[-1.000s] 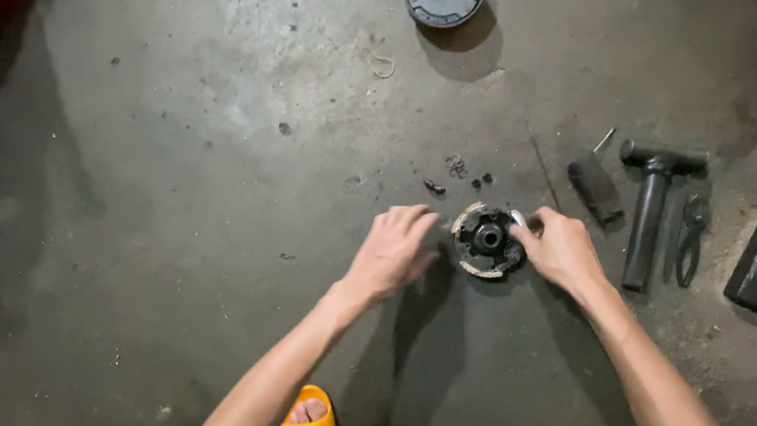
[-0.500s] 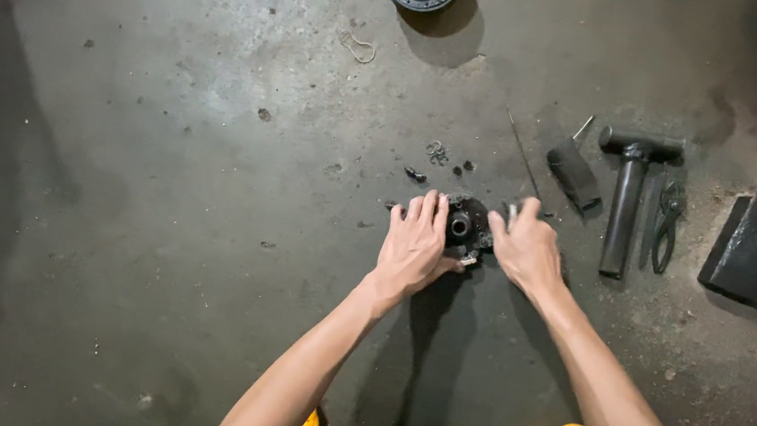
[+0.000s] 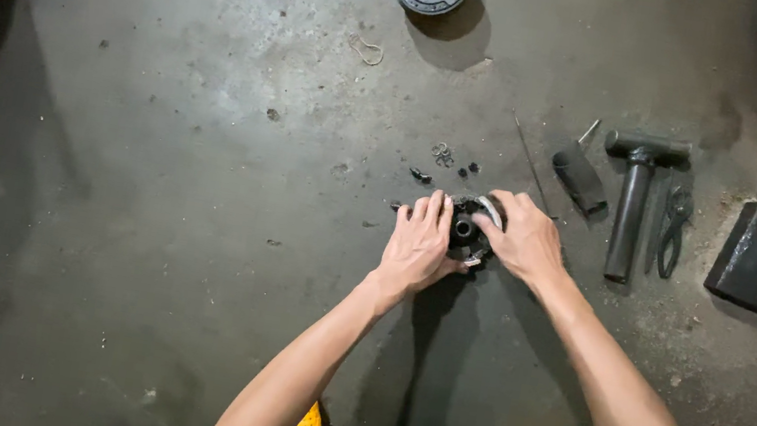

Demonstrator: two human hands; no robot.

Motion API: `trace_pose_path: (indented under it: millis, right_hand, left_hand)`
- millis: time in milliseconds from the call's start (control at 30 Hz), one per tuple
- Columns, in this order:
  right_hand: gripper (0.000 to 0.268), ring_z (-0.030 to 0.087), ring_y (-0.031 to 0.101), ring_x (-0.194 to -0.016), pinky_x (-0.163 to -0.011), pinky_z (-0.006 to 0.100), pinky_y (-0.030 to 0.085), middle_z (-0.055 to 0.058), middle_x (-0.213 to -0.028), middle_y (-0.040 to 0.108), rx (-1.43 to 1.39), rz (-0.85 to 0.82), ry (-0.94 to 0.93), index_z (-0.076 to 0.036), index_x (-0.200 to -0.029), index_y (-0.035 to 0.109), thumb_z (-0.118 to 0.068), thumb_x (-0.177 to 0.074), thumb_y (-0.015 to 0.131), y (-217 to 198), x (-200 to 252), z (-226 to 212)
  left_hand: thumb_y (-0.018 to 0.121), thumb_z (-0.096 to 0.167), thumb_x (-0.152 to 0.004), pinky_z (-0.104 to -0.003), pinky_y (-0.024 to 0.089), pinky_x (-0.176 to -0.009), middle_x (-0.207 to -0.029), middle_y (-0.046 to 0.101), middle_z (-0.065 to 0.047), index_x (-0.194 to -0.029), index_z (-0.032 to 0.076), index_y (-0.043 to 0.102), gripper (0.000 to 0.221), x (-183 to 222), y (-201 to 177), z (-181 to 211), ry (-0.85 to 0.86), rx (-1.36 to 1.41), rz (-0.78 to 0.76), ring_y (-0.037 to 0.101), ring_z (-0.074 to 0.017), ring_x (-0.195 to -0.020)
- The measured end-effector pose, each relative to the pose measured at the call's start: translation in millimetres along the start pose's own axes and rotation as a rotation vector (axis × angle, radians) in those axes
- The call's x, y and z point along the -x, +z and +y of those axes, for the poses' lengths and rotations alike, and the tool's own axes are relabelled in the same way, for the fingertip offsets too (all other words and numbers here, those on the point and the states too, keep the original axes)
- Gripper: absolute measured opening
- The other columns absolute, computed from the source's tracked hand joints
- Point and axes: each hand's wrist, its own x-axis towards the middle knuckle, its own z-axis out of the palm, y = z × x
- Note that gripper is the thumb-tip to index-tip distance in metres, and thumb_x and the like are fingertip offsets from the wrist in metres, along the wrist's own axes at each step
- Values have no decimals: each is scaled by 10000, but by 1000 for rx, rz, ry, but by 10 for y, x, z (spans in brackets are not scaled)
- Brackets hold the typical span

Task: The person sits on the workshop floor and works on a motorcycle clutch hub, fitting clutch shoes into the hub by hand and using a wrench and screwdriver to tighten and adjust components. They pick up small parts, position them in the hub, and reposition the assembly while working.

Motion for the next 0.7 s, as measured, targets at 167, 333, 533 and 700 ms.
trace_pose_path:
  millis: [167,333,533,700]
  right_hand:
    - [506,476,742,-848,-763,575,589,250,-946,713,215,-125,197,-45,-1169,522,-520,-1000,473,308,-53,184]
    - [486,445,725,-885,-705,539,599,185,-998,653,229,137,56,-48,-1225,586,-472,-990,622,289,-261,429]
    - [318,304,661,-984,-847,403,584,77,-1014,605,168,165,-366,-192,-1200,684,-221,-887,735,250,-866,316]
    - [206,301,674,-949,-801,397,569,54,-955,614,-43,197,-312,-150,-1057,701,-250,-889,765,128,-683,331]
  left_hand:
    - [771,672,-713,-545,413,-1048,-1483,433,-241,-1472,-73,427,1117,9,-40,20,-14,-5,-25,444,-333,-1337]
    - [761,668,-723,-550,415,-1043,-1488,413,-256,-1477,-83,408,1122,-5,-73,-8,-2,25,-40,435,-343,-1341]
    - [733,657,-757,-550,397,-1062,-1517,375,-256,-1488,-87,387,1099,-27,-189,5,-10,54,-121,402,-344,-1364]
    - [738,661,-748,-542,416,-1036,-1484,407,-260,-1481,-86,401,1100,-4,-192,-7,11,35,-92,423,-351,-1347]
